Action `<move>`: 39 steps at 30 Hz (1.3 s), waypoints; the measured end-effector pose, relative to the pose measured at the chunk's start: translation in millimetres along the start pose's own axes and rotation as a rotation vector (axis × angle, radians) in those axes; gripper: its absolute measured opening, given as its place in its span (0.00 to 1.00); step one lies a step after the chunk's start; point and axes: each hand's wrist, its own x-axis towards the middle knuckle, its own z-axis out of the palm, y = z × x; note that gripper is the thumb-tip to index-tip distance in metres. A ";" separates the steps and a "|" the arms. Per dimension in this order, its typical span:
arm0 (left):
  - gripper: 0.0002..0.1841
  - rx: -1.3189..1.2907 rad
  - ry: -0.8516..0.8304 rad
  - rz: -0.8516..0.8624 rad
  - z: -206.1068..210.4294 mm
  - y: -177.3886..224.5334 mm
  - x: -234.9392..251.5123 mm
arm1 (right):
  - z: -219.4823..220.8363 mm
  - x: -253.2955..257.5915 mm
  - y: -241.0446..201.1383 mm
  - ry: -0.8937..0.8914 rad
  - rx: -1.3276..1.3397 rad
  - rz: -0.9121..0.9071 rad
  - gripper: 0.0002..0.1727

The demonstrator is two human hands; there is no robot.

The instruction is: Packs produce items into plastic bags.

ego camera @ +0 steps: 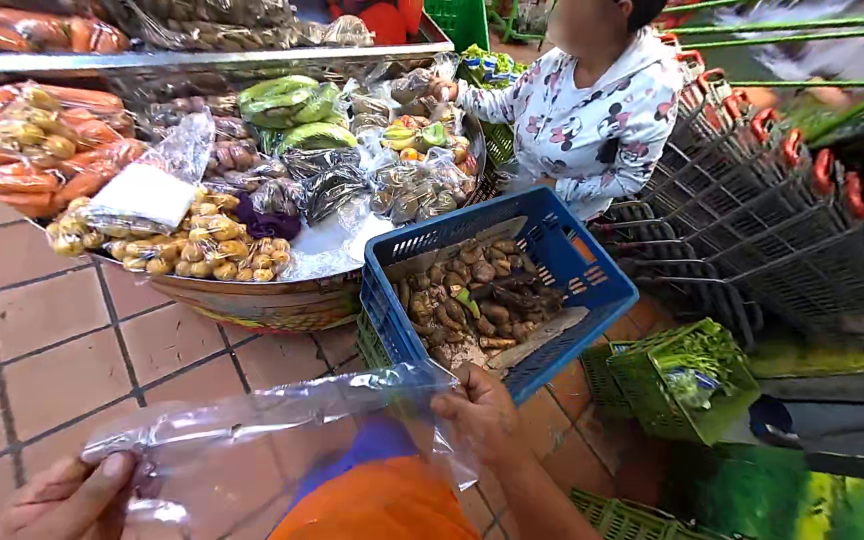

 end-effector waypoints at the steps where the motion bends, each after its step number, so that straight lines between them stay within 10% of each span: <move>1: 0.10 0.010 0.017 0.013 7.7 1.5 -3.9 | -11.8 -4.2 0.5 -0.029 -0.023 0.001 0.17; 7: 0.06 0.021 0.019 0.078 94.1 26.3 -23.2 | -95.0 -13.6 4.3 -0.164 -0.288 -0.100 0.15; 14: 0.04 0.003 0.015 0.119 295.7 17.8 -18.6 | -202.8 -16.0 -10.8 0.320 -0.688 -0.235 0.27; 18: 0.10 0.395 -0.246 0.111 382.2 -3.8 -25.7 | -184.9 -34.9 -42.5 -0.448 -0.345 -0.051 0.26; 22: 0.24 0.450 -0.333 -0.056 399.7 -28.9 -32.4 | -179.9 -20.5 -26.7 -0.516 -0.545 -0.249 0.24; 27: 0.19 0.860 0.037 -0.048 345.4 -44.5 -13.4 | -171.5 3.9 -2.0 -0.185 -0.834 -0.589 0.14; 30: 0.09 0.356 0.371 -0.045 362.9 -17.8 8.3 | -142.6 30.5 7.5 -0.161 -0.856 -0.438 0.15; 33: 0.05 -0.179 0.272 -0.020 402.8 5.8 14.4 | -120.7 74.5 12.2 -0.196 -0.642 -0.071 0.26; 39: 0.10 0.456 0.393 0.212 394.0 -19.0 60.2 | -86.4 102.8 -66.6 -0.390 0.537 0.591 0.33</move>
